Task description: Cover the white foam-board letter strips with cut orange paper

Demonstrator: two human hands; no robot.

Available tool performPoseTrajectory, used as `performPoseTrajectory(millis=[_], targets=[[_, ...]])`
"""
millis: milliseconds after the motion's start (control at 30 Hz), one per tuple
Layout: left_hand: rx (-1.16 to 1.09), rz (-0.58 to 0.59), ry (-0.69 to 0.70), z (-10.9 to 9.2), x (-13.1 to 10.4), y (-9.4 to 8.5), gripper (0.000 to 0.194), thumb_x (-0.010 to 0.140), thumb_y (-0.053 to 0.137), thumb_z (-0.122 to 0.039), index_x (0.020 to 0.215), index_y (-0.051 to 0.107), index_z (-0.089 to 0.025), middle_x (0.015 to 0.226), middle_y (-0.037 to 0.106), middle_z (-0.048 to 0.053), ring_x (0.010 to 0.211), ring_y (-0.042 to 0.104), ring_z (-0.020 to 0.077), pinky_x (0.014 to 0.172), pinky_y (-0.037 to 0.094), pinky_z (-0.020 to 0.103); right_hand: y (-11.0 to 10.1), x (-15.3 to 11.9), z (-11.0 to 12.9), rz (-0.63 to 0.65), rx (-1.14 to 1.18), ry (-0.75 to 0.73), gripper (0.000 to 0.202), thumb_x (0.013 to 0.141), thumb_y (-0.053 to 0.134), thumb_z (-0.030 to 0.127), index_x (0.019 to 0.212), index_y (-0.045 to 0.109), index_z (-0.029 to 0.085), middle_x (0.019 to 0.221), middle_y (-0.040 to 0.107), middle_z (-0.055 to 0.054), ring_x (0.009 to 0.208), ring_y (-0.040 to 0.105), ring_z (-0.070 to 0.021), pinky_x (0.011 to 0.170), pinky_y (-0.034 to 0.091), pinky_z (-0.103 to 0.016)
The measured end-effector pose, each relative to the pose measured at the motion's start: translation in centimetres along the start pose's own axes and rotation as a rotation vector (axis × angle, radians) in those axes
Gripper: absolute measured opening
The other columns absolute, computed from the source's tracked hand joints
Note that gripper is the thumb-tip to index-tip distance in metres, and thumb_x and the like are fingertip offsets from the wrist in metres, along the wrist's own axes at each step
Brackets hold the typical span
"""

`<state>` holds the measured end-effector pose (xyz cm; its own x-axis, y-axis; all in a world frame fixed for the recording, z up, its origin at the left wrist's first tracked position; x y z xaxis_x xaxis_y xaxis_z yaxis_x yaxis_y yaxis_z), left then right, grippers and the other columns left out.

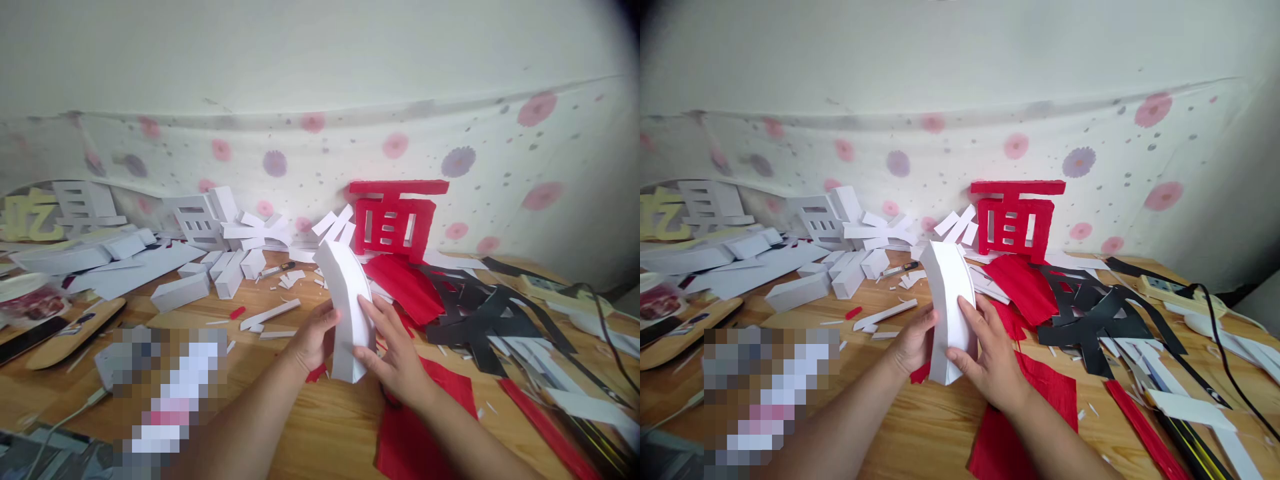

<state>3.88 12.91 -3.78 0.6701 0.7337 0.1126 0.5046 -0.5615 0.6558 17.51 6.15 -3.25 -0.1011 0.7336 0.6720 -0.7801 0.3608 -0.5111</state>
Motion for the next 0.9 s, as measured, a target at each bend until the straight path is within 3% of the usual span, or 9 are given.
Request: performPoseTrajectory(millis=[200, 400, 567, 667, 767, 900], targets=[[-0.186, -0.13, -0.215, 0.4, 0.3, -0.3, 0.059, 0.075, 0.063, -0.059, 0.11, 0.067, -0.012, 0.096, 0.072, 0.014, 0.095, 0.065, 0.0301, 0.083, 0.047, 0.038, -0.1, 0.0, 1.1, -0.009, -0.174, -0.109, 0.055, 0.088, 0.062, 0.035, 0.141, 0.046, 0.033, 0.152, 0.027, -0.011, 0.135, 0.037, -0.0347, 0.103, 0.042, -0.056], [-0.146, -0.129, -0.223, 1.4, 0.5, -0.6, 0.074, 0.07, 0.06, -0.072, 0.115, 0.065, -0.013, 0.095, 0.072, 0.014, 0.095, 0.065, 0.0315, 0.078, 0.048, 0.038, 0.3, -0.1, 0.7, 0.013, -0.238, -0.127, 0.056, 0.088, 0.061, 0.035, 0.142, 0.044, 0.033, 0.149, 0.035, -0.011, 0.131, 0.042, -0.0353, 0.099, 0.046, -0.057], [-0.02, -0.132, -0.019, 0.9, 0.2, -0.4, 0.056, 0.069, 0.075, -0.049, 0.114, 0.064, -0.018, 0.098, 0.071, 0.01, 0.084, 0.065, 0.0245, 0.074, 0.049, 0.035, 0.3, -0.1, 0.1, -0.033, -0.159, -0.079, 0.062, 0.089, 0.059, 0.034, 0.146, 0.036, 0.034, 0.148, 0.038, -0.01, 0.133, 0.042, -0.0336, 0.102, 0.044, -0.055], [0.011, -0.127, 0.011, 0.7, 0.0, -0.3, 0.05, 0.071, 0.076, -0.04, 0.115, 0.063, -0.018, 0.099, 0.07, 0.008, 0.081, 0.064, 0.0224, 0.073, 0.05, 0.035, 0.5, -0.1, -0.3, -0.002, -0.116, -0.006, 0.063, 0.089, 0.059, 0.036, 0.147, 0.034, 0.034, 0.15, 0.035, -0.009, 0.135, 0.039, -0.0327, 0.105, 0.042, -0.055], [0.031, -0.185, -0.008, 0.8, 0.1, -0.8, 0.055, 0.072, 0.075, -0.042, 0.119, 0.06, -0.018, 0.094, 0.071, 0.008, 0.078, 0.065, 0.022, 0.072, 0.049, 0.034, 0.8, -0.2, -0.6, 0.021, -0.05, 0.043, 0.06, 0.089, 0.06, 0.037, 0.145, 0.038, 0.034, 0.152, 0.033, -0.008, 0.138, 0.036, -0.0309, 0.108, 0.038, -0.053], [0.1, -0.235, -0.064, 1.0, 0.3, -1.4, 0.067, 0.077, 0.069, -0.052, 0.133, 0.052, -0.02, 0.098, 0.072, 0.009, 0.083, 0.067, 0.0244, 0.077, 0.048, 0.036, 1.1, -0.1, -1.1, -0.051, 0.135, 0.119, 0.059, 0.089, 0.06, 0.038, 0.144, 0.039, 0.032, 0.147, 0.04, -0.01, 0.136, 0.039, -0.0285, 0.11, 0.037, -0.051]])
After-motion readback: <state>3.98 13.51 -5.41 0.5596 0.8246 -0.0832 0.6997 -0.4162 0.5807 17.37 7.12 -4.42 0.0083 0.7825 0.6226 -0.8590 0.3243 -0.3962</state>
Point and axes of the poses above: each hand's wrist, its own x-axis towards the middle knuckle, its own y-axis out of the palm, z = x × y, the point moved 3 cm from there along x, towards the middle knuckle
